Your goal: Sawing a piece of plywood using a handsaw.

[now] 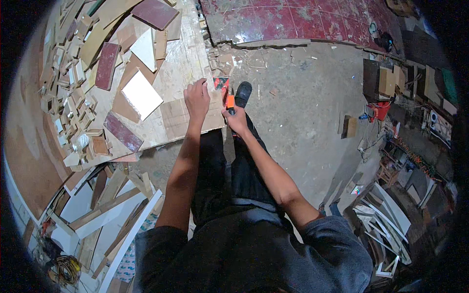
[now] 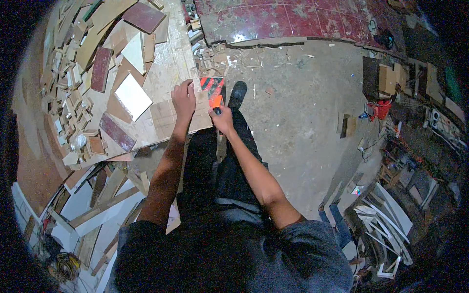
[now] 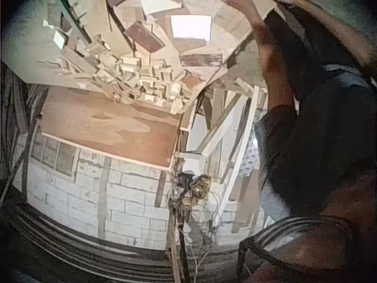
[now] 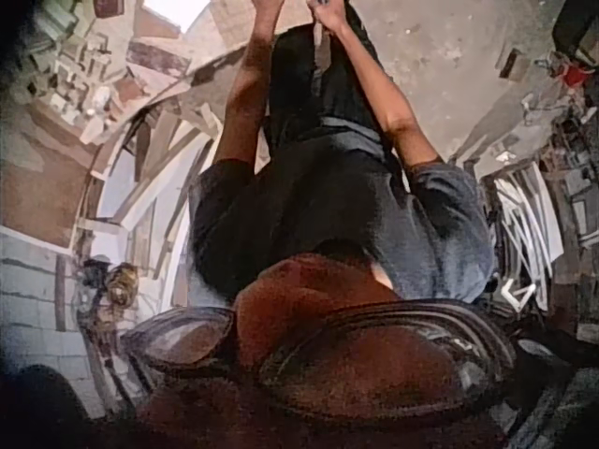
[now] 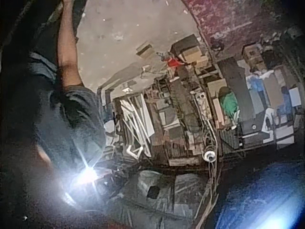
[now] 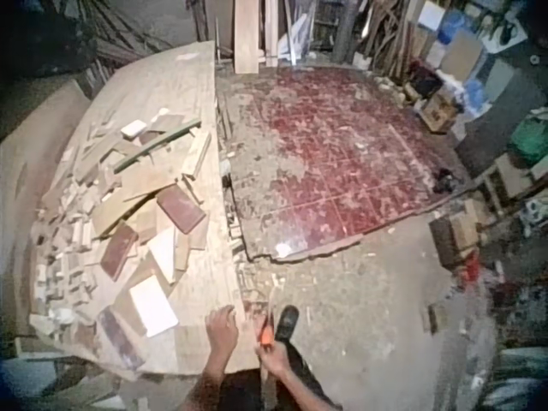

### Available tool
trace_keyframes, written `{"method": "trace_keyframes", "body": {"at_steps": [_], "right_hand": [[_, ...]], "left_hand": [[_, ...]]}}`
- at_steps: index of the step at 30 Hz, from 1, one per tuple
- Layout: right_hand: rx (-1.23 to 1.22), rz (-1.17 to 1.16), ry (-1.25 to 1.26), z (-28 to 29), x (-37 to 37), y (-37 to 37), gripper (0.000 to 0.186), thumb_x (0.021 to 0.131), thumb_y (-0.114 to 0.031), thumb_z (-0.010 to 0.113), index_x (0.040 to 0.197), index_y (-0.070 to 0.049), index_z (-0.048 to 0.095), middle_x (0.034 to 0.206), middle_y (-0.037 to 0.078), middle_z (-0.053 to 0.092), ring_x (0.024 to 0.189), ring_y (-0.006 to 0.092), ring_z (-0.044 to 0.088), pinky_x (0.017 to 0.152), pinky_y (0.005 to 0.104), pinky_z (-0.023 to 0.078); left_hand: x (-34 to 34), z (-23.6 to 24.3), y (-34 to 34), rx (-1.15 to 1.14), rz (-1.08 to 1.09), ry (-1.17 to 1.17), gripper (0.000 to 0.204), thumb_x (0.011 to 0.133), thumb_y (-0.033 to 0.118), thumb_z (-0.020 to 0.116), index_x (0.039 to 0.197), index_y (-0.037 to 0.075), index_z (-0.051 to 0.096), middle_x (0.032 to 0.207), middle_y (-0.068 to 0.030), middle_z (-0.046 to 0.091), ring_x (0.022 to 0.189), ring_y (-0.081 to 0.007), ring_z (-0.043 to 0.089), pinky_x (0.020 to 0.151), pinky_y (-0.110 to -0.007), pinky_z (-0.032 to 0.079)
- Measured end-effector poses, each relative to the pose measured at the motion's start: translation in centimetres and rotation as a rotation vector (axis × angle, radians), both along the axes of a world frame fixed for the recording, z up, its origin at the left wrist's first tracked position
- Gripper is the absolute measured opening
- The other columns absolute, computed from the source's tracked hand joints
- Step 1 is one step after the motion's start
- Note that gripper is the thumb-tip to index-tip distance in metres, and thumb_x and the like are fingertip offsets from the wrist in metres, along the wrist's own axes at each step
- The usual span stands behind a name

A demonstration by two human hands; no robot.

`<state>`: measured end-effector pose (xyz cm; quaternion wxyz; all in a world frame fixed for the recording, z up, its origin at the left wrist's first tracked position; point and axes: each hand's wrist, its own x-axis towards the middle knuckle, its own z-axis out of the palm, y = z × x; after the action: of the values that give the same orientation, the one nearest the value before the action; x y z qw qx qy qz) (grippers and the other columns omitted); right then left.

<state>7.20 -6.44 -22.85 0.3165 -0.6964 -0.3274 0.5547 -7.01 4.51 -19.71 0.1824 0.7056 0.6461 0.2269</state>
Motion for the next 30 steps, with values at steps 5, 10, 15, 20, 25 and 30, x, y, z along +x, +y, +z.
{"method": "trace_keyframes", "body": {"at_steps": [5,10,15,20,25,30], "right_hand": [[-0.011,0.019,-0.027,0.0,0.1,0.1,0.035,0.086,-0.026,0.073,0.1,0.006,0.069,0.089,0.019,0.074,0.084,0.0245,0.07,0.08,0.038,0.052],[0.071,-0.076,0.068,0.6,-0.4,0.1,0.018,0.092,-0.019,0.07,0.089,-0.001,0.068,0.073,-0.004,0.061,0.065,0.0054,0.05,0.06,0.0279,0.042],[0.018,-0.027,0.02,0.2,-0.3,0.0,0.019,0.092,-0.02,0.071,0.087,-0.001,0.067,0.07,-0.004,0.06,0.063,0.0054,0.05,0.057,0.0277,0.041],[-0.028,0.009,0.01,0.0,-0.5,0.3,0.02,0.092,-0.021,0.071,0.087,-0.002,0.067,0.069,-0.003,0.06,0.061,0.0067,0.051,0.057,0.0282,0.041],[0.024,-0.002,0.005,0.4,-0.5,0.3,0.021,0.092,-0.022,0.072,0.088,-0.002,0.067,0.068,-0.002,0.06,0.06,0.0077,0.052,0.057,0.0282,0.042],[0.076,-0.109,-0.012,4.0,0.2,0.9,0.028,0.091,-0.026,0.075,0.079,-0.005,0.059,0.065,-0.003,0.056,0.058,0.0064,0.049,0.053,0.0282,0.04]], "left_hand": [[-0.4,-0.6,-0.2,0.103,-0.081,0.015,0.015,0.094,0.015,0.062,0.107,0.009,0.068,0.094,-0.0069,0.068,0.084,-0.0273,0.059,0.076,-0.042,0.042],[-0.3,-1.0,-0.3,0.096,-0.079,0.118,0.016,0.095,0.014,0.061,0.109,0.009,0.066,0.093,-0.0074,0.067,0.083,-0.0288,0.059,0.075,-0.043,0.043],[-0.4,-1.1,-0.4,0.12,-0.07,0.082,0.016,0.094,0.013,0.062,0.109,0.008,0.066,0.094,-0.0078,0.067,0.083,-0.0297,0.058,0.074,-0.044,0.043],[-0.7,-1.3,-0.3,0.136,-0.059,0.098,0.017,0.094,0.013,0.063,0.11,0.008,0.066,0.097,-0.0076,0.068,0.082,-0.0299,0.058,0.074,-0.043,0.044],[-0.9,-1.2,-0.3,0.108,-0.057,0.104,0.017,0.094,0.013,0.062,0.11,0.008,0.066,0.1,-0.0064,0.069,0.083,-0.0289,0.058,0.073,-0.043,0.043],[-0.7,-1.5,-0.4,0.093,-0.052,0.148,0.016,0.095,0.014,0.061,0.11,0.009,0.065,0.103,-0.0042,0.068,0.084,-0.0272,0.058,0.073,-0.043,0.043]]}}
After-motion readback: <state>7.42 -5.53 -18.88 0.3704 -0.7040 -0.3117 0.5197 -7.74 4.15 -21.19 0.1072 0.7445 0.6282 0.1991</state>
